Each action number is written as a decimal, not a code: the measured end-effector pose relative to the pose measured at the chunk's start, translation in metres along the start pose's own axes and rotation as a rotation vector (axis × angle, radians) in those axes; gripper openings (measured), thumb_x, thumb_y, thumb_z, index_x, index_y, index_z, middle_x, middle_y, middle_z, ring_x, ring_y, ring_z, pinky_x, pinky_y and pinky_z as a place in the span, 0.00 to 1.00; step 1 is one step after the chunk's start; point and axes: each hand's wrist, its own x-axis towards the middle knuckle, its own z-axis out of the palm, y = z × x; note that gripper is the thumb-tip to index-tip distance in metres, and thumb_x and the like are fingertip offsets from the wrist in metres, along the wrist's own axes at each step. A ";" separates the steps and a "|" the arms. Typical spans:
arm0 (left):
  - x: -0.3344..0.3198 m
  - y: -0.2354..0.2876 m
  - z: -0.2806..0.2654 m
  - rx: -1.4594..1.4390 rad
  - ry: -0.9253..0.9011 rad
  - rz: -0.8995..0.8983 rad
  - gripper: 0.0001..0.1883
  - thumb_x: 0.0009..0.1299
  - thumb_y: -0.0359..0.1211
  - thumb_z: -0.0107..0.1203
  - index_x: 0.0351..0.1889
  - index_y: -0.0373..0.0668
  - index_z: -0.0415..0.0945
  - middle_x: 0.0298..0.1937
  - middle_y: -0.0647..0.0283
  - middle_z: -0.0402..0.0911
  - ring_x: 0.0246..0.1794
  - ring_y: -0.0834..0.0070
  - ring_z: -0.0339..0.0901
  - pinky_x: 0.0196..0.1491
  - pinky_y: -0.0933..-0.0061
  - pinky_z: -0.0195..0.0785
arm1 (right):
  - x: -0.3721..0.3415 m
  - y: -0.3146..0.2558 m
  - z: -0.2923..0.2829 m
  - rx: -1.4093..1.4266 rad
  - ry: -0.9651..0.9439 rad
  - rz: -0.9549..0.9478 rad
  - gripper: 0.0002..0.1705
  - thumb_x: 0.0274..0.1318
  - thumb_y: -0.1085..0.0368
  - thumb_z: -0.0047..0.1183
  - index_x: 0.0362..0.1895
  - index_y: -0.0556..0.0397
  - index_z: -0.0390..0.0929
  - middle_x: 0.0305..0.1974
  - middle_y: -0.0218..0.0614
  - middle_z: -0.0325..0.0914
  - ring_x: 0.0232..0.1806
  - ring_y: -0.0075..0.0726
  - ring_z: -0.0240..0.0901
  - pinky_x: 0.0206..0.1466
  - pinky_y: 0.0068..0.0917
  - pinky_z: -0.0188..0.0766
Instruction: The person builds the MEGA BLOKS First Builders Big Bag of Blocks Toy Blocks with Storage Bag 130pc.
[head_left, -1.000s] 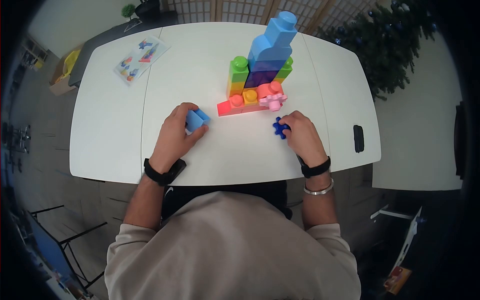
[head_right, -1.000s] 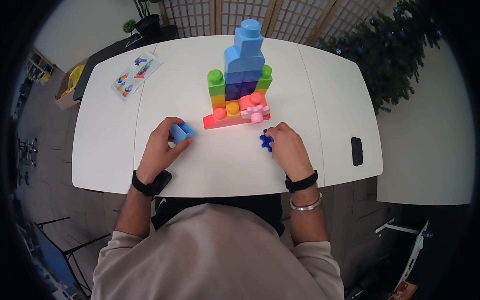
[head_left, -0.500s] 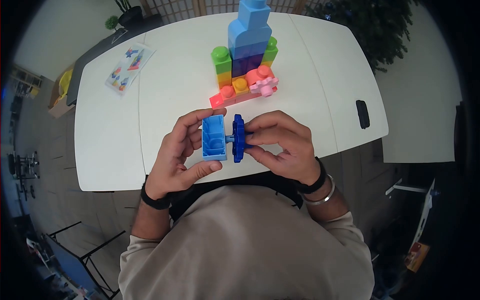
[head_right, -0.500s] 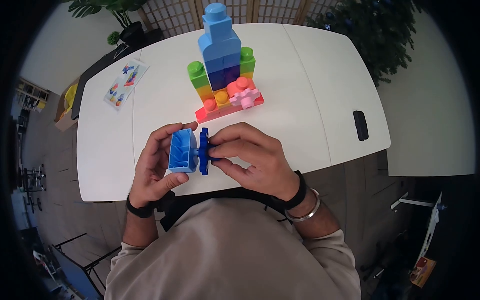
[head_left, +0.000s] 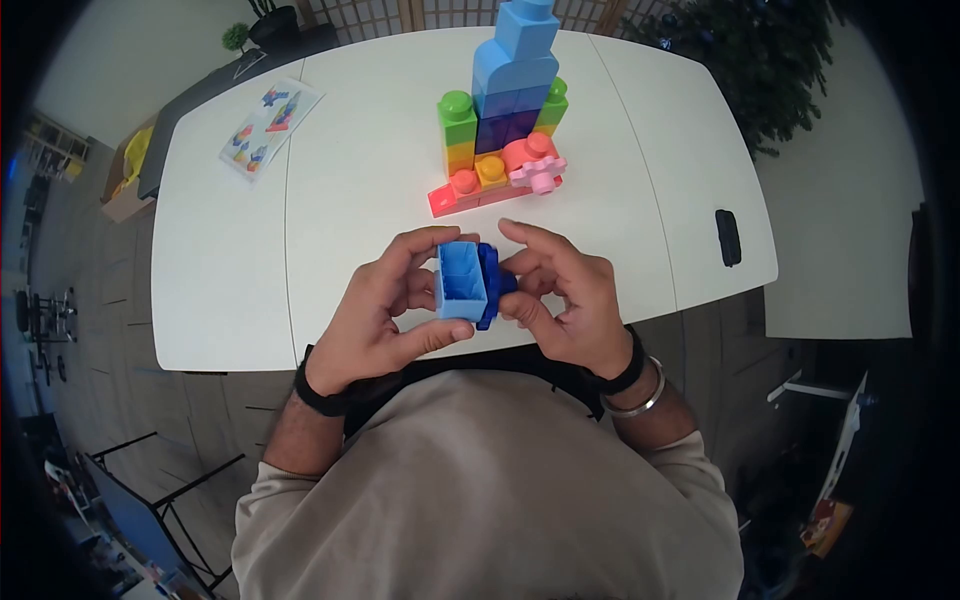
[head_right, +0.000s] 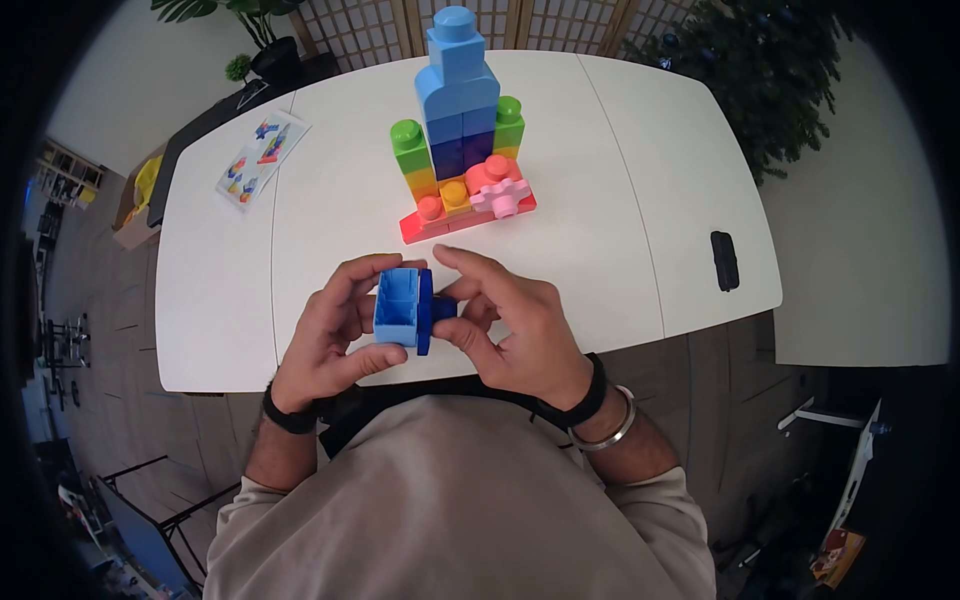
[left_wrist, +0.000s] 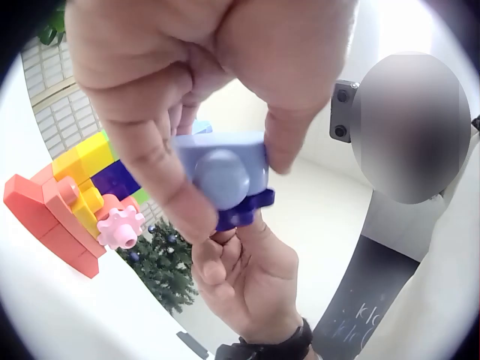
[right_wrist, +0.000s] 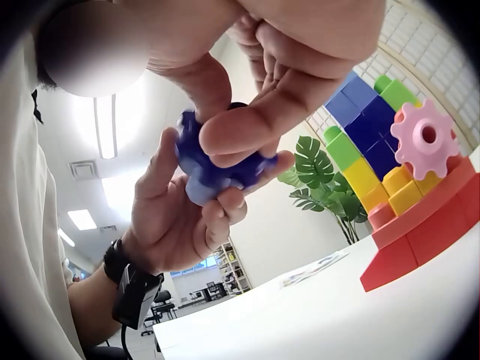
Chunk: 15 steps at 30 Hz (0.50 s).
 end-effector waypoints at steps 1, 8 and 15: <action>0.000 0.002 0.000 -0.028 0.036 -0.062 0.42 0.74 0.33 0.78 0.80 0.35 0.65 0.69 0.50 0.84 0.55 0.71 0.92 0.59 0.68 0.86 | -0.003 -0.002 0.000 0.053 -0.039 0.190 0.33 0.63 0.67 0.78 0.70 0.56 0.81 0.45 0.41 0.91 0.36 0.33 0.89 0.35 0.30 0.83; 0.004 -0.005 -0.006 0.069 0.209 -0.245 0.22 0.88 0.49 0.61 0.51 0.35 0.82 0.37 0.68 0.86 0.31 0.86 0.83 0.31 0.82 0.75 | 0.005 -0.012 0.012 -0.428 -0.088 -0.293 0.35 0.63 0.66 0.74 0.74 0.43 0.81 0.51 0.39 0.80 0.41 0.39 0.81 0.39 0.34 0.83; 0.006 -0.003 -0.009 0.197 0.080 -0.329 0.36 0.93 0.58 0.45 0.37 0.37 0.86 0.23 0.69 0.77 0.21 0.84 0.70 0.28 0.77 0.69 | 0.019 -0.023 0.008 -0.439 -0.351 -0.293 0.25 0.62 0.75 0.65 0.62 0.44 0.89 0.54 0.35 0.76 0.46 0.39 0.81 0.46 0.35 0.85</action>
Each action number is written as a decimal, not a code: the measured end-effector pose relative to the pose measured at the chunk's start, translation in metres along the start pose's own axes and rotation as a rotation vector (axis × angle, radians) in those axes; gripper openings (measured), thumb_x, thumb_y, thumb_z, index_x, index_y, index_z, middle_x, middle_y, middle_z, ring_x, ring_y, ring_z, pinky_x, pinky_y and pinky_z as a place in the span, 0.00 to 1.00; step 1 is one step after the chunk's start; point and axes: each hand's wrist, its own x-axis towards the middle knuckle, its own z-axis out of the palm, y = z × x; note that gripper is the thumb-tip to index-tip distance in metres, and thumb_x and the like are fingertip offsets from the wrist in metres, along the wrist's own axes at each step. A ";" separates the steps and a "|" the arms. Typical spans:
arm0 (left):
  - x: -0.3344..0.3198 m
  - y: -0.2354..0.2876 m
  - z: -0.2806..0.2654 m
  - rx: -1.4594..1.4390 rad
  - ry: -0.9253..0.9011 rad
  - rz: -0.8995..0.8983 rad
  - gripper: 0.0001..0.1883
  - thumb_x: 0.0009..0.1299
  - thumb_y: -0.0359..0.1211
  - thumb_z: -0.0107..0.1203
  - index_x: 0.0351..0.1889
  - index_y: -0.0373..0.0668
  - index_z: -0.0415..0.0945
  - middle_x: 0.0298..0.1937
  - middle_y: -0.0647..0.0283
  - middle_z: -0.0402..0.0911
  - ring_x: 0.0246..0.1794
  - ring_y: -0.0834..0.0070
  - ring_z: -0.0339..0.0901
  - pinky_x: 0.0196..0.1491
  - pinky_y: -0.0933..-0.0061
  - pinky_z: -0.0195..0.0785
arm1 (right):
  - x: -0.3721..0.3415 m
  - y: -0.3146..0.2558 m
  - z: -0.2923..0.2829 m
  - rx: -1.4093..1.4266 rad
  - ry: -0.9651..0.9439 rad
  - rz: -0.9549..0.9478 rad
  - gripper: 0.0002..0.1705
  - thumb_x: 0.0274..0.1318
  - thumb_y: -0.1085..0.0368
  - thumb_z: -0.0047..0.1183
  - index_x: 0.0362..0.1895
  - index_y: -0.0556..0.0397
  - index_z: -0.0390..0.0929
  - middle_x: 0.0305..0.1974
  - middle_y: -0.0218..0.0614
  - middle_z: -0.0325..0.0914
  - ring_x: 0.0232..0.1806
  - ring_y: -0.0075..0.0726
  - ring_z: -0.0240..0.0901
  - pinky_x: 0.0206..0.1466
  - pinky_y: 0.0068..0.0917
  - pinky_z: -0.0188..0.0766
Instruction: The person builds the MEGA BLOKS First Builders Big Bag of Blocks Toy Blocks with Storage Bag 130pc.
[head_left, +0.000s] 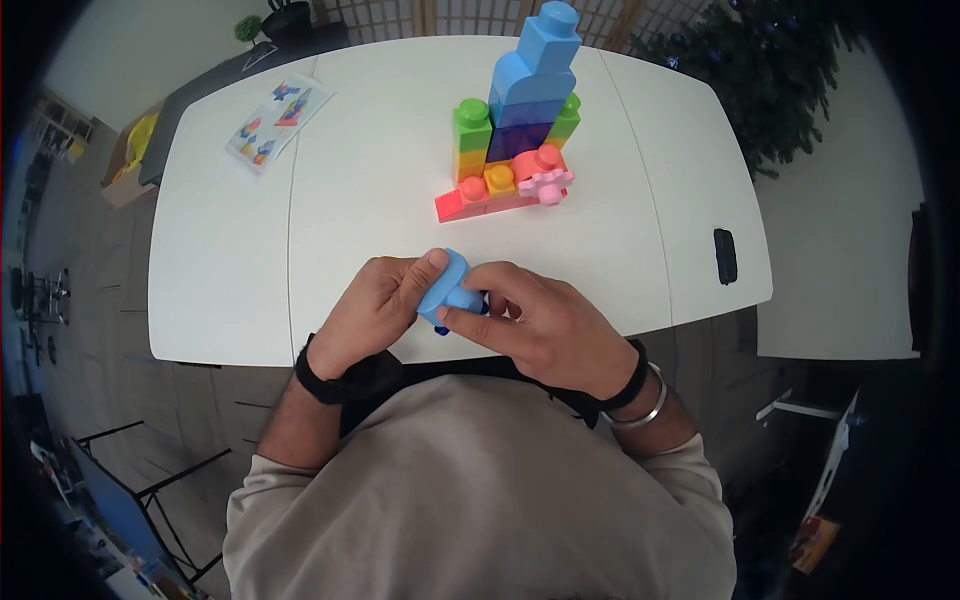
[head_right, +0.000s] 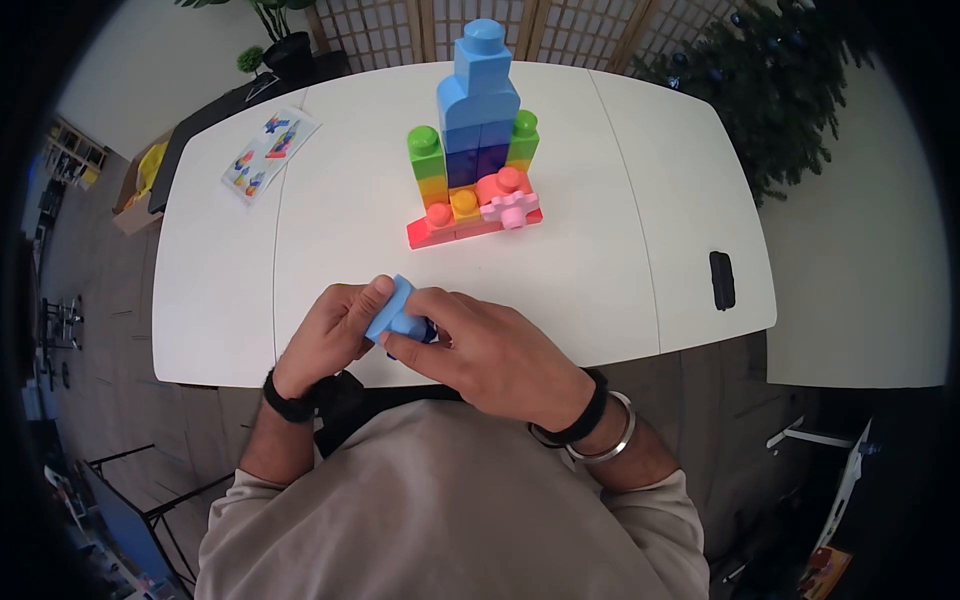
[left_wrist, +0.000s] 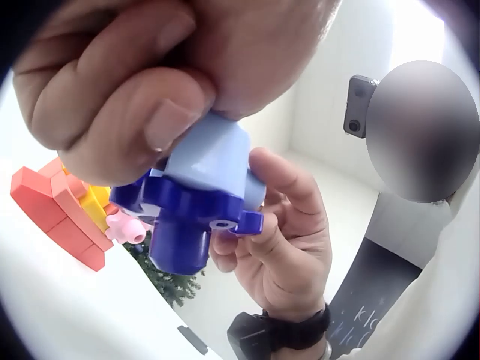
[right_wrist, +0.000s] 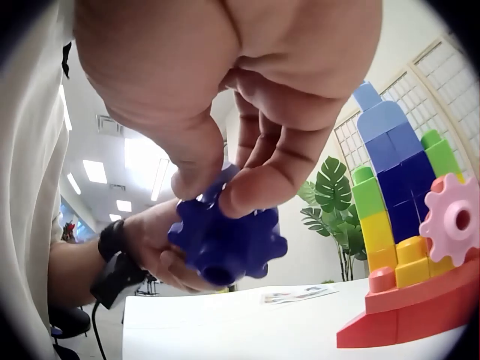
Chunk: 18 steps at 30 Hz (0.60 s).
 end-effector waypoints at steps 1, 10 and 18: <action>0.000 -0.001 0.000 -0.005 0.009 0.003 0.36 0.93 0.58 0.45 0.37 0.37 0.86 0.23 0.69 0.77 0.21 0.84 0.70 0.28 0.77 0.69 | 0.001 0.001 -0.003 0.057 -0.069 0.004 0.25 0.60 0.77 0.66 0.60 0.41 0.92 0.54 0.33 0.77 0.45 0.36 0.80 0.44 0.31 0.84; 0.003 -0.009 -0.001 -0.125 0.164 -0.026 0.32 0.93 0.59 0.42 0.46 0.40 0.82 0.29 0.70 0.77 0.24 0.85 0.71 0.29 0.80 0.64 | 0.037 0.014 -0.031 -0.117 0.136 0.018 0.19 0.59 0.75 0.71 0.55 0.55 0.87 0.45 0.40 0.83 0.41 0.41 0.83 0.45 0.38 0.83; 0.004 -0.009 -0.013 -0.036 0.169 0.003 0.16 0.90 0.44 0.60 0.57 0.41 0.78 0.32 0.75 0.77 0.34 0.88 0.76 0.37 0.79 0.71 | 0.066 0.079 -0.030 -0.343 0.119 0.182 0.09 0.63 0.73 0.67 0.46 0.58 0.85 0.43 0.44 0.82 0.47 0.52 0.81 0.52 0.45 0.82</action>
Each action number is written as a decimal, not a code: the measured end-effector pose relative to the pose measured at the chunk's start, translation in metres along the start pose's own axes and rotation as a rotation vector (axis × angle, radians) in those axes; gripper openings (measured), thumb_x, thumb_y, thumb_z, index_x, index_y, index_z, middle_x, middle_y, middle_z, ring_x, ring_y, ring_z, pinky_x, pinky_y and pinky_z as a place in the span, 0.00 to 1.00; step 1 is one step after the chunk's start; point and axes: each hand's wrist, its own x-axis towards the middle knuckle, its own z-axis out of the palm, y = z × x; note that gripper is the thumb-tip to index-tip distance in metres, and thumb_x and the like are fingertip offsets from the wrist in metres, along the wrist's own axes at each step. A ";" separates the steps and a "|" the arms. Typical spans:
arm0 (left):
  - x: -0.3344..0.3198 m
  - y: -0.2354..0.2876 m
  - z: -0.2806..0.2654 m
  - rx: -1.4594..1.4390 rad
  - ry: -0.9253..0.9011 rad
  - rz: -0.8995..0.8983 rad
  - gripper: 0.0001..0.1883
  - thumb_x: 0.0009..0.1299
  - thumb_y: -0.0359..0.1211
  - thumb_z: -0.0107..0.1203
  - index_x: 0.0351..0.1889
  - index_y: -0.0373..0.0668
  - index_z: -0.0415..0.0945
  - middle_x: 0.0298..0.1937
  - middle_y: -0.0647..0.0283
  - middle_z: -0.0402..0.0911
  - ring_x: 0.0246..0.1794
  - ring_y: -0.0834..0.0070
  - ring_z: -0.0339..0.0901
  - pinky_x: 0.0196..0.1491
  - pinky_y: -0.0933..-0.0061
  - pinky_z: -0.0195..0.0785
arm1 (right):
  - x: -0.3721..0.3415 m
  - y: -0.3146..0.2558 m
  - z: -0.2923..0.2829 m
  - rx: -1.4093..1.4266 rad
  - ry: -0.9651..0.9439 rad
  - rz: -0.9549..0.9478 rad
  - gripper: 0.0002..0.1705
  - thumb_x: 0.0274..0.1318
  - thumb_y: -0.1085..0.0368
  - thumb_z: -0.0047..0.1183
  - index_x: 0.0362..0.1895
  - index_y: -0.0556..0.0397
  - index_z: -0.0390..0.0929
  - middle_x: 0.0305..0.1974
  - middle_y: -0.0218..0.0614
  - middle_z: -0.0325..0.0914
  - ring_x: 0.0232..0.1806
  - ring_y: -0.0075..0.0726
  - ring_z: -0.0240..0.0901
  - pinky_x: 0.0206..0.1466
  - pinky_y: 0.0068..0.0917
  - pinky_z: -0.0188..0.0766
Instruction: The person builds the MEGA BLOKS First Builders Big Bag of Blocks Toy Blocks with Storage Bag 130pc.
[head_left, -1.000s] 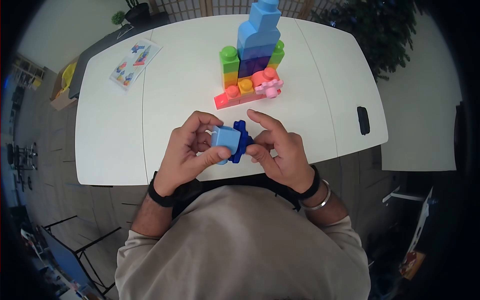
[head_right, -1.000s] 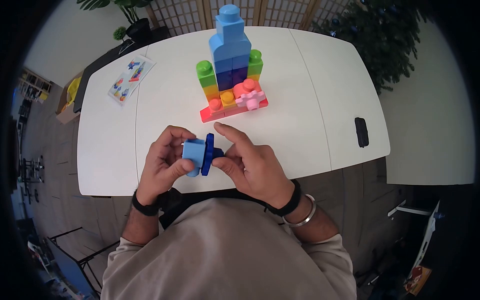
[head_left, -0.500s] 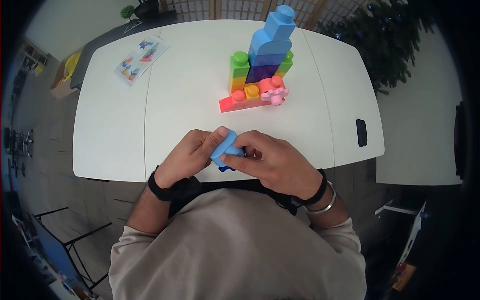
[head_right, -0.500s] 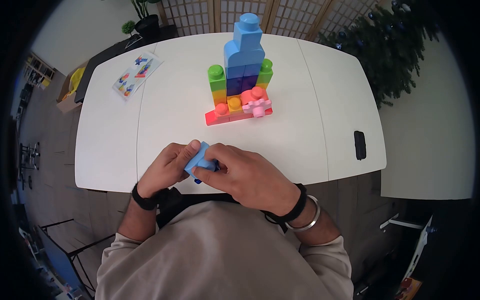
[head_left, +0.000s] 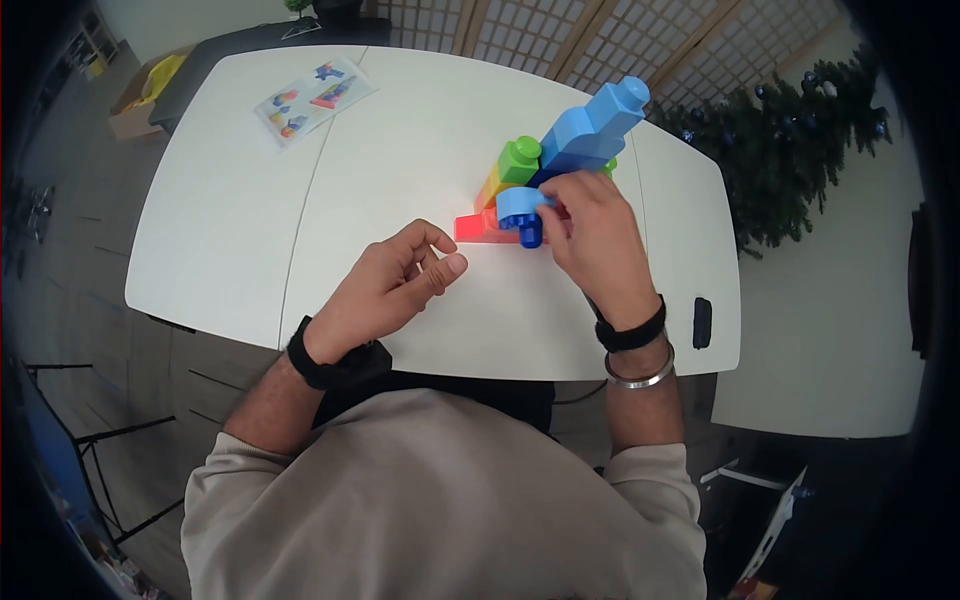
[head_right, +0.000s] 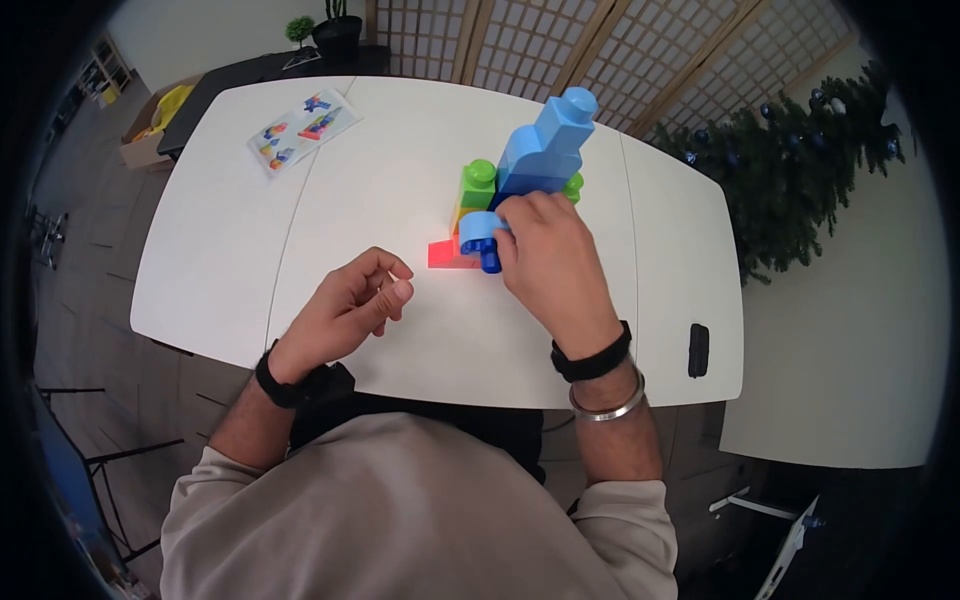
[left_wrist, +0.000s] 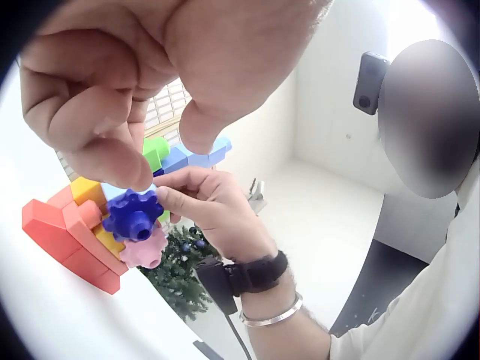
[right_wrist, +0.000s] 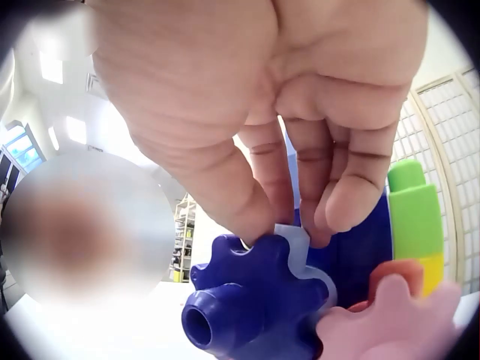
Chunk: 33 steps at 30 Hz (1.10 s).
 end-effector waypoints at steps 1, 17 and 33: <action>0.000 -0.001 -0.001 -0.002 0.003 0.000 0.16 0.90 0.44 0.60 0.57 0.41 0.78 0.32 0.75 0.77 0.34 0.88 0.76 0.37 0.79 0.71 | 0.001 0.001 0.008 -0.032 0.014 -0.046 0.07 0.63 0.73 0.67 0.45 0.58 0.86 0.43 0.43 0.81 0.47 0.51 0.80 0.52 0.45 0.83; 0.000 -0.002 0.001 0.169 -0.011 0.185 0.20 0.82 0.35 0.69 0.67 0.40 0.78 0.44 0.69 0.87 0.34 0.84 0.79 0.38 0.78 0.72 | -0.043 0.020 -0.008 0.013 0.144 0.121 0.27 0.55 0.86 0.55 0.57 0.55 0.91 0.51 0.38 0.84 0.51 0.52 0.79 0.56 0.43 0.82; 0.055 0.021 0.014 0.993 0.178 0.301 0.40 0.75 0.43 0.74 0.85 0.56 0.71 0.25 0.61 0.87 0.27 0.58 0.87 0.36 0.55 0.80 | -0.046 0.015 0.034 -0.224 0.103 0.144 0.28 0.52 0.80 0.60 0.60 0.57 0.86 0.49 0.39 0.83 0.53 0.49 0.77 0.58 0.39 0.80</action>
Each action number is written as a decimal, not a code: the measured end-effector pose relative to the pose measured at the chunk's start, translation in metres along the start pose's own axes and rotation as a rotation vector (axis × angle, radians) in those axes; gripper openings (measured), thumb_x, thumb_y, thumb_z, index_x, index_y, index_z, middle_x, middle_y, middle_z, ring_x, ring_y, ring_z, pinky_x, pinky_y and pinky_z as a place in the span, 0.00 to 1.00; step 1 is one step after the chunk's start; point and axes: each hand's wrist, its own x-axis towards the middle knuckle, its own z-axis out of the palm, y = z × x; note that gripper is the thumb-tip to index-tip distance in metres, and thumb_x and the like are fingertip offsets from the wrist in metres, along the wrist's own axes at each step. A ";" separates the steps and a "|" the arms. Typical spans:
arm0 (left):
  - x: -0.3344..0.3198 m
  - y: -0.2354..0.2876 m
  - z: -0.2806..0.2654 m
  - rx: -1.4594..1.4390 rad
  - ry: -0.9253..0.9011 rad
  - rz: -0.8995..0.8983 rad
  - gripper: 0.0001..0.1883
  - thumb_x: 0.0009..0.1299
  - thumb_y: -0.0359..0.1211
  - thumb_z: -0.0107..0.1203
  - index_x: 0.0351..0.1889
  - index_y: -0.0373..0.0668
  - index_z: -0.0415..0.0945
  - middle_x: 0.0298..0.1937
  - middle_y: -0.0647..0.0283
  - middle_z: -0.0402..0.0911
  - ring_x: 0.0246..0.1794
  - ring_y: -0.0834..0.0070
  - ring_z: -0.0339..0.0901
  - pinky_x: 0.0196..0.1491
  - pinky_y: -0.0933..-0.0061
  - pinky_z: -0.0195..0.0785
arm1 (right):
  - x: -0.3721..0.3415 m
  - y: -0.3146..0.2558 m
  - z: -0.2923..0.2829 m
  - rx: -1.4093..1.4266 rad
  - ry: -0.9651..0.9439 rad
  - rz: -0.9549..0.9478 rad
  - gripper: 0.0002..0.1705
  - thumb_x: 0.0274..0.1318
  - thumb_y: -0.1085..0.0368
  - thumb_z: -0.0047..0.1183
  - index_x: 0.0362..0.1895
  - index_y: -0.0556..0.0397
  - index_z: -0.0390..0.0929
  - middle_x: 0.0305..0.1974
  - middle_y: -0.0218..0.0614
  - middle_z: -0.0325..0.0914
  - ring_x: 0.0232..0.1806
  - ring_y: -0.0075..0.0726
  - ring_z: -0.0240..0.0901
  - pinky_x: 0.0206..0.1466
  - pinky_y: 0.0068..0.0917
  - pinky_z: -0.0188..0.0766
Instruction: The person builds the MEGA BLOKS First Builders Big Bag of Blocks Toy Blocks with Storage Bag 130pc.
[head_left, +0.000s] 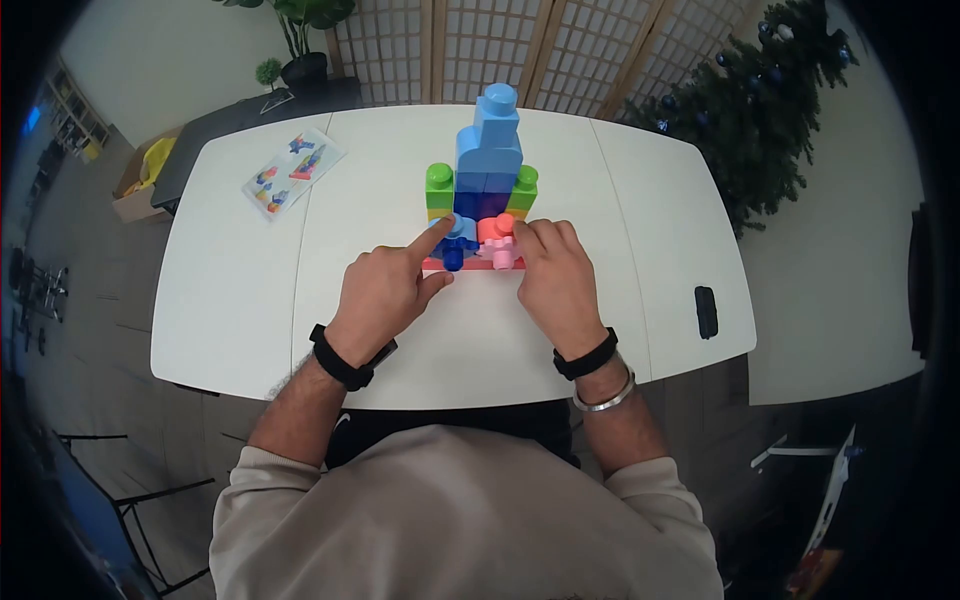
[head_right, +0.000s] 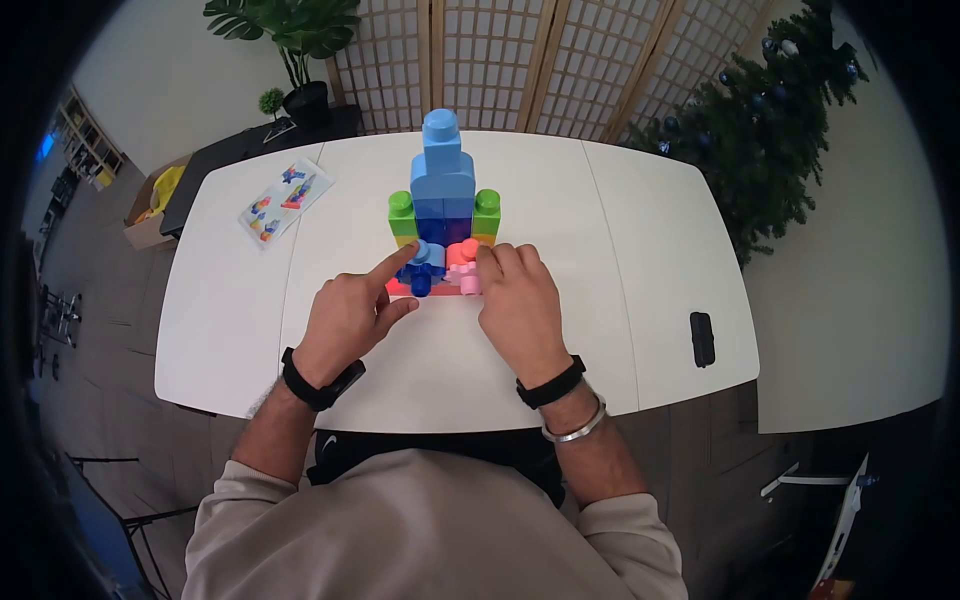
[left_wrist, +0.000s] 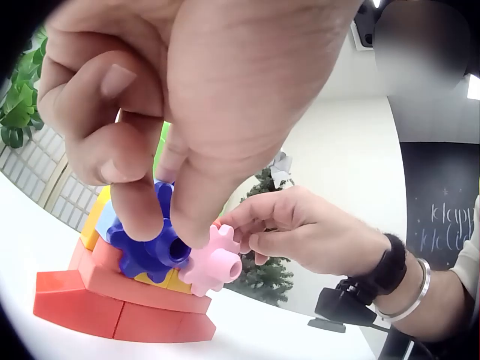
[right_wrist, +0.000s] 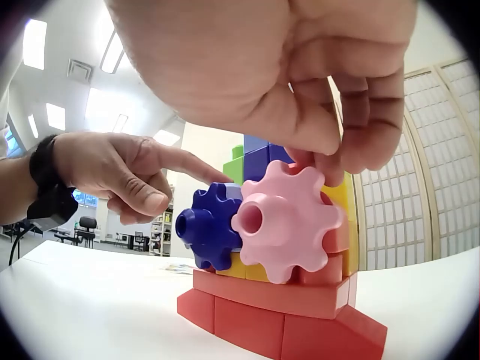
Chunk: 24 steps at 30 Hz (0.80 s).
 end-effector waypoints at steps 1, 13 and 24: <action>0.000 -0.001 -0.001 -0.006 -0.003 -0.003 0.41 0.74 0.43 0.74 0.85 0.57 0.71 0.24 0.61 0.87 0.26 0.58 0.87 0.36 0.56 0.80 | 0.001 -0.002 0.001 0.004 0.007 0.003 0.28 0.52 0.80 0.60 0.60 0.57 0.86 0.49 0.39 0.83 0.53 0.49 0.77 0.58 0.39 0.80; -0.026 -0.010 -0.004 -0.280 -0.041 0.013 0.51 0.75 0.42 0.74 0.92 0.47 0.56 0.31 0.60 0.91 0.27 0.60 0.89 0.38 0.61 0.82 | -0.041 0.009 -0.045 0.241 -0.023 0.055 0.29 0.61 0.82 0.58 0.66 0.52 0.86 0.53 0.39 0.82 0.56 0.51 0.79 0.59 0.44 0.82; -0.094 0.010 -0.041 -0.505 -0.162 0.088 0.34 0.75 0.39 0.77 0.77 0.41 0.79 0.32 0.66 0.88 0.25 0.78 0.79 0.34 0.73 0.75 | -0.132 -0.010 -0.096 0.412 -0.112 0.035 0.20 0.64 0.76 0.68 0.59 0.52 0.89 0.53 0.40 0.85 0.55 0.50 0.82 0.57 0.41 0.84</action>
